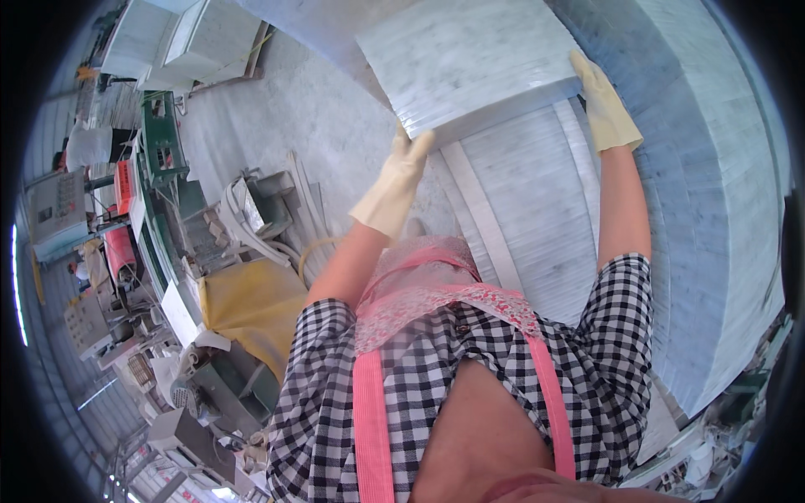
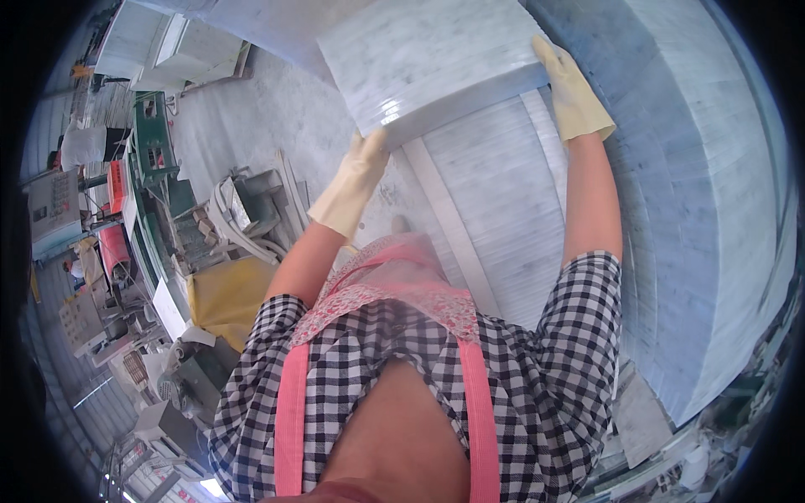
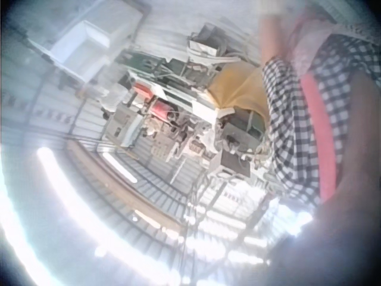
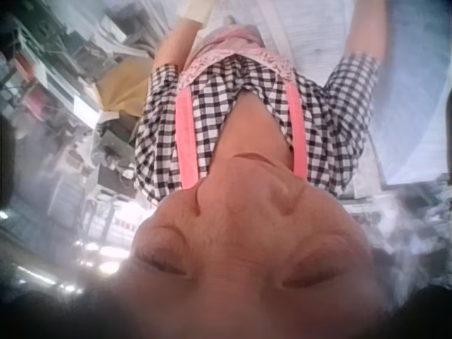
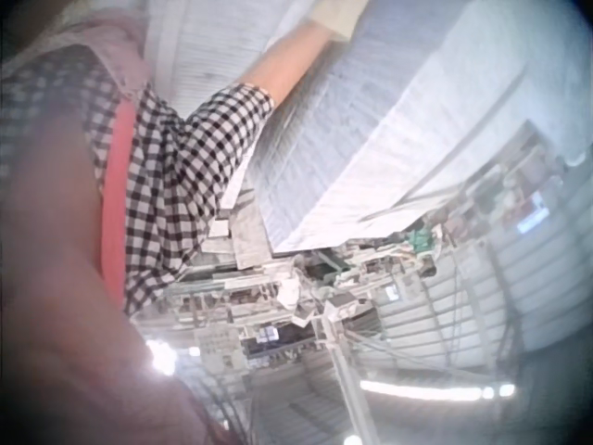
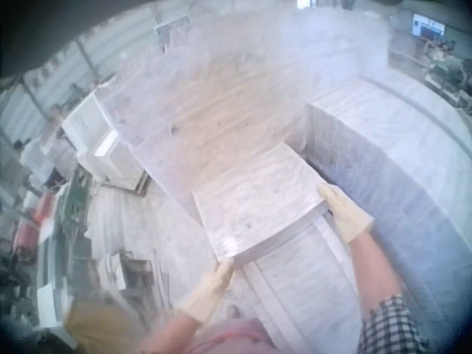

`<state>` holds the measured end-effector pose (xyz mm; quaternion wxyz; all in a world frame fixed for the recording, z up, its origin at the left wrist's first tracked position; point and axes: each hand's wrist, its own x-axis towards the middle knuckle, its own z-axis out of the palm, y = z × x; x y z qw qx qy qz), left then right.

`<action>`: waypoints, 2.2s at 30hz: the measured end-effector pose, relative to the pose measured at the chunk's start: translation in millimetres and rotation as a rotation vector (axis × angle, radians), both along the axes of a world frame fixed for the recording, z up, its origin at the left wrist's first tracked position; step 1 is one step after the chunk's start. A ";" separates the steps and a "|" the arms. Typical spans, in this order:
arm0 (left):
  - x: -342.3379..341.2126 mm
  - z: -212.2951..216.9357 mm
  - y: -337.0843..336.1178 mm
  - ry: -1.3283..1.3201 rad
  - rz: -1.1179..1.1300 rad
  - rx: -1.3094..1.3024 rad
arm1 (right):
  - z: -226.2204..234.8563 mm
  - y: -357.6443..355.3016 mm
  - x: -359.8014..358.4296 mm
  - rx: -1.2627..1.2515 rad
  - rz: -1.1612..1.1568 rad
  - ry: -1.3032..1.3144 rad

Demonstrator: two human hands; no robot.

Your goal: The person picks up rectangular stone tiles from a pile, places them on a conveyor belt, and stacks them on a nearby surface. The person repeats this process, handling the tiles one at a time and arranging them in a neat stack.

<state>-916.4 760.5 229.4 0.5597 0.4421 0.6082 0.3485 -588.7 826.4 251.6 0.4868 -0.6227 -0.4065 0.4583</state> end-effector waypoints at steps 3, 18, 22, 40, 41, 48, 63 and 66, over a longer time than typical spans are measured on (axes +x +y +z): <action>-22.6 0.2 8.0 -0.719 0.205 -0.156 | -12.7 11.8 1.3 0.098 -0.045 -0.017; 36.0 73.3 76.4 0.916 -0.701 1.211 | -6.6 -126.1 -24.2 0.365 -0.462 -0.197; 53.5 51.0 71.7 0.855 -0.729 1.228 | -2.3 -190.8 -75.6 0.157 -0.654 -0.141; 43.6 37.7 95.8 0.634 -0.782 1.364 | -43.7 -453.8 -256.3 -0.245 -1.380 -0.078; 44.2 36.0 96.6 0.554 -0.758 1.439 | -68.8 -471.3 -270.0 -0.373 -1.385 -0.068; 41.1 52.8 80.1 0.466 -0.818 1.300 | -201.2 -590.3 -395.7 -0.853 -1.368 0.220; 258.2 -28.3 -349.4 0.121 -1.618 1.703 | -128.7 -841.8 -355.2 -0.327 -1.599 0.293; 305.7 -48.5 -366.1 0.491 -1.652 1.745 | -108.4 -858.6 -391.8 -0.173 -1.836 0.230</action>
